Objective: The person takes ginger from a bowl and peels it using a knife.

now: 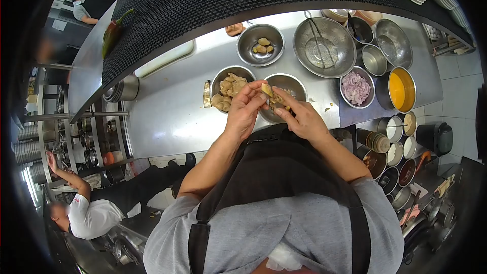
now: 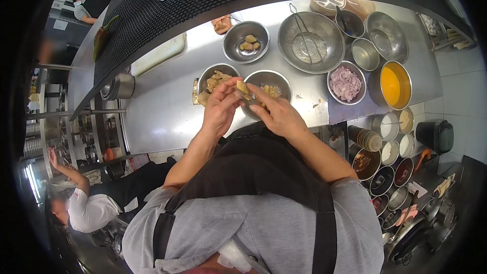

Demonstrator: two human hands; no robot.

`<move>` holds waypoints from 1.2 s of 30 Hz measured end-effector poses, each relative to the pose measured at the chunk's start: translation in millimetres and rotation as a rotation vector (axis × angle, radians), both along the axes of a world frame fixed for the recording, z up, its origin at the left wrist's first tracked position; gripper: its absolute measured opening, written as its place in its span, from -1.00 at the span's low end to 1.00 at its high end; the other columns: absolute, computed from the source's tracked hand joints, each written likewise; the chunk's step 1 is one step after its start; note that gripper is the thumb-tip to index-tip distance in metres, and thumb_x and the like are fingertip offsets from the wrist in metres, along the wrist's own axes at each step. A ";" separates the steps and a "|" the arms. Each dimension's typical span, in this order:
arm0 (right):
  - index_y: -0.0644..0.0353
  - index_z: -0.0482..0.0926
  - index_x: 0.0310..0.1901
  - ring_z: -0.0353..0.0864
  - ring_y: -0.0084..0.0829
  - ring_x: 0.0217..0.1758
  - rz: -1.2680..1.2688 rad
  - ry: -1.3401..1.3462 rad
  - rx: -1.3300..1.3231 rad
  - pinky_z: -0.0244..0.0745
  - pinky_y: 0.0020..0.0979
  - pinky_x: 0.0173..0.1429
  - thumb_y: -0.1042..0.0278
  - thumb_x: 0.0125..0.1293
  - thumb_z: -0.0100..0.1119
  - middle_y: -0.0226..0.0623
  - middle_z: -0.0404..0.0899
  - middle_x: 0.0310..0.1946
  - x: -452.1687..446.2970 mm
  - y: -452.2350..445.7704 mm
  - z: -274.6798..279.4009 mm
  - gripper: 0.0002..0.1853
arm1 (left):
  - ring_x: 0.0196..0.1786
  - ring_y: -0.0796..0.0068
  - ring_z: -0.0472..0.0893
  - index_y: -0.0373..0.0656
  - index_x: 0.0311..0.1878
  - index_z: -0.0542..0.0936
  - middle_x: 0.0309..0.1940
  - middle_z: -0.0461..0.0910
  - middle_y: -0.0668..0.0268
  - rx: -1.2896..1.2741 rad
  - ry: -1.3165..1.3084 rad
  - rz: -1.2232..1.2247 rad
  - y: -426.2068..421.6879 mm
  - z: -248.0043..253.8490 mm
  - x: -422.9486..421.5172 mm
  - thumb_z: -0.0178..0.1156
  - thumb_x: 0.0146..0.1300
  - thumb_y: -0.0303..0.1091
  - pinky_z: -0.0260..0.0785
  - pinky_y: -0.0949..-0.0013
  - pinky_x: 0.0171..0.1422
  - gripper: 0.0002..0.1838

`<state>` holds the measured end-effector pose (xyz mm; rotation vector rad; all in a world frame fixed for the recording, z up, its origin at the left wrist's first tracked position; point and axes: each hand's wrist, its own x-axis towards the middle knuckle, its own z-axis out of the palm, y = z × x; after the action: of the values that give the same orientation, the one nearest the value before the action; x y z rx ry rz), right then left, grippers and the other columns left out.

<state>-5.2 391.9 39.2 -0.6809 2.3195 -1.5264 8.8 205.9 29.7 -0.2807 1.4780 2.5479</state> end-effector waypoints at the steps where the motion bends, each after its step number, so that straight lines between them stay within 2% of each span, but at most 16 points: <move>1: 0.09 0.30 0.32 0.66 -0.02 -0.17 -0.003 0.000 0.001 0.55 -0.18 -0.08 0.24 0.36 0.05 0.01 0.58 -0.01 0.0 0.0 -1.1 -0.50 | -0.13 0.58 0.50 -0.24 0.13 0.45 -0.09 0.53 0.29 -0.012 -0.002 -0.011 1.0 -0.8 -0.1 0.06 0.34 -0.55 0.37 0.49 -0.09 -0.70; 3: 0.08 0.29 0.32 0.50 0.10 0.09 -0.003 0.025 -0.064 0.45 -0.09 0.12 0.25 0.36 0.05 0.01 0.48 0.13 -0.6 -0.9 -3.7 -0.49 | -0.15 0.59 0.49 -0.25 0.12 0.45 -0.11 0.53 0.30 0.005 -0.003 -0.010 2.2 -4.0 1.1 0.07 0.33 -0.54 0.37 0.50 -0.10 -0.71; 10: 0.08 0.31 0.30 0.54 0.09 0.03 -0.023 0.108 -0.062 0.48 -0.10 0.07 0.26 0.35 0.06 0.03 0.54 0.05 -1.3 -4.7 -6.3 -0.51 | -0.26 0.63 0.48 -0.27 0.05 0.47 -0.20 0.53 0.33 0.027 -0.007 0.024 5.0 -4.2 3.9 0.09 0.32 -0.53 0.35 0.54 -0.14 -0.76; 12: 0.07 0.34 0.25 0.57 0.10 -0.04 -0.005 -0.128 -0.031 0.48 -0.08 0.02 0.26 0.35 0.07 0.03 0.59 -0.06 -2.7 -2.8 0.2 -0.55 | -0.27 0.64 0.47 -0.27 0.04 0.47 -0.22 0.53 0.34 -0.024 0.012 0.022 6.4 -5.7 5.1 0.10 0.31 -0.53 0.35 0.54 -0.15 -0.76; 16: 0.07 0.35 0.21 0.64 0.01 -0.16 -0.014 -0.101 -0.051 0.49 -0.15 -0.06 0.25 0.35 0.07 -0.03 0.64 -0.25 -4.4 -2.2 -6.7 -0.59 | -0.28 0.67 0.46 -0.29 0.05 0.47 -0.25 0.53 0.37 -0.152 0.078 -0.008 6.7 -9.6 8.8 0.11 0.29 -0.55 0.33 0.55 -0.16 -0.74; 18: 0.08 0.35 0.19 0.67 -0.13 -0.27 0.036 -0.287 -0.093 0.49 -0.24 -0.12 0.26 0.35 0.07 -0.09 0.63 -0.38 -5.9 0.0 -1.2 -0.60 | -0.24 0.66 0.48 -0.30 0.05 0.46 -0.23 0.54 0.36 -0.190 0.084 -0.011 5.4 -8.5 11.7 0.10 0.29 -0.56 0.35 0.55 -0.13 -0.74; 19: 0.08 0.35 0.19 0.67 -0.13 -0.27 0.035 -0.287 -0.094 0.49 -0.24 -0.12 0.26 0.35 0.07 -0.09 0.63 -0.38 -5.1 -1.0 -4.9 -0.60 | -0.20 0.65 0.50 -0.31 0.05 0.46 -0.21 0.55 0.35 -0.227 0.090 -0.016 5.4 -7.2 12.8 0.10 0.29 -0.57 0.36 0.55 -0.09 -0.73; 21: 0.09 0.34 0.21 0.39 -0.62 -0.74 0.011 -0.182 -0.187 0.29 -0.54 -0.63 0.30 0.37 0.06 -0.38 0.56 -0.54 -3.3 -4.4 -13.2 -0.60 | -0.21 0.63 0.49 -0.31 0.06 0.47 -0.21 0.54 0.36 -0.233 0.089 0.000 9.6 -2.0 13.7 0.11 0.27 -0.56 0.34 0.54 -0.10 -0.72; 22: 0.09 0.34 0.21 0.39 -0.62 -0.74 0.011 -0.181 -0.185 0.29 -0.54 -0.63 0.30 0.37 0.06 -0.38 0.56 -0.54 -3.2 -4.8 -13.0 -0.60 | -0.23 0.62 0.47 -0.30 0.07 0.47 -0.21 0.53 0.37 -0.240 0.089 0.021 11.7 -0.2 13.6 0.13 0.26 -0.56 0.32 0.53 -0.11 -0.70; 24: 0.10 0.37 0.12 0.65 -0.24 -0.38 -0.020 -0.275 -0.139 0.48 -0.29 -0.21 0.27 0.36 0.06 -0.20 0.59 -0.51 -3.2 -8.1 -9.9 -0.67 | -0.23 0.62 0.47 -0.31 0.06 0.47 -0.22 0.53 0.36 -0.245 0.082 0.041 13.2 -1.6 14.3 0.13 0.26 -0.56 0.33 0.53 -0.12 -0.70; 26: 0.11 0.38 0.10 0.65 -0.24 -0.39 -0.037 -0.222 -0.111 0.48 -0.30 -0.22 0.28 0.36 0.06 -0.20 0.59 -0.51 -1.8 -12.5 -11.3 -0.68 | -0.23 0.62 0.47 -0.31 0.06 0.47 -0.22 0.53 0.36 -0.250 0.077 0.056 10.7 -6.5 14.6 0.13 0.26 -0.56 0.33 0.53 -0.12 -0.71; 29: 0.13 0.38 0.07 0.65 -0.26 -0.40 -0.058 -0.178 -0.097 0.47 -0.29 -0.24 0.29 0.36 0.07 -0.20 0.59 -0.53 -1.3 -14.0 -17.3 -0.70 | -0.10 0.60 0.54 -0.33 0.06 0.46 -0.17 0.57 0.31 -0.262 0.084 -0.004 3.4 -14.6 15.1 0.09 0.29 -0.59 0.38 0.53 0.01 -0.72; 31: 0.14 0.38 0.06 0.65 -0.27 -0.39 -0.052 -0.186 -0.115 0.47 -0.29 -0.23 0.29 0.35 0.07 -0.20 0.58 -0.53 -0.9 -16.0 -25.4 -0.71 | -0.17 0.62 0.52 -0.34 0.05 0.47 -0.18 0.57 0.32 -0.277 0.071 -0.038 1.5 -14.0 16.4 0.08 0.29 -0.56 0.36 0.54 -0.09 -0.73; 33: 0.15 0.38 0.05 0.59 -0.37 -0.54 -0.064 -0.126 -0.172 0.42 -0.36 -0.41 0.29 0.37 0.06 -0.25 0.55 -0.56 -0.9 -15.7 -32.0 -0.73 | -0.19 0.63 0.51 -0.34 0.05 0.48 -0.19 0.56 0.32 -0.227 0.065 -0.059 -0.6 -22.3 16.1 0.09 0.29 -0.55 0.34 0.55 -0.12 -0.73; 34: 0.15 0.38 0.05 0.59 -0.37 -0.54 -0.065 -0.125 -0.172 0.42 -0.36 -0.41 0.29 0.37 0.06 -0.25 0.55 -0.56 -2.5 -13.4 -31.1 -0.73 | -0.21 0.63 0.50 -0.33 0.05 0.49 -0.20 0.56 0.32 -0.177 0.060 -0.083 -1.6 -25.6 15.2 0.09 0.29 -0.53 0.32 0.55 -0.15 -0.73; 36: 0.17 0.37 0.04 0.45 -0.51 -0.70 -0.005 -0.500 -0.270 0.28 -0.49 -0.61 0.29 0.41 0.03 -0.31 0.51 -0.57 -5.8 -7.8 -25.0 -0.75 | -0.20 0.61 0.50 -0.33 0.07 0.48 -0.18 0.56 0.31 -0.074 0.034 -0.112 -5.5 -23.9 14.2 0.08 0.29 -0.53 0.32 0.54 -0.15 -0.71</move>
<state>-11.0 384.1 14.2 -0.2990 1.7683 -1.7860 23.0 200.4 5.8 -0.1606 1.5559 2.4267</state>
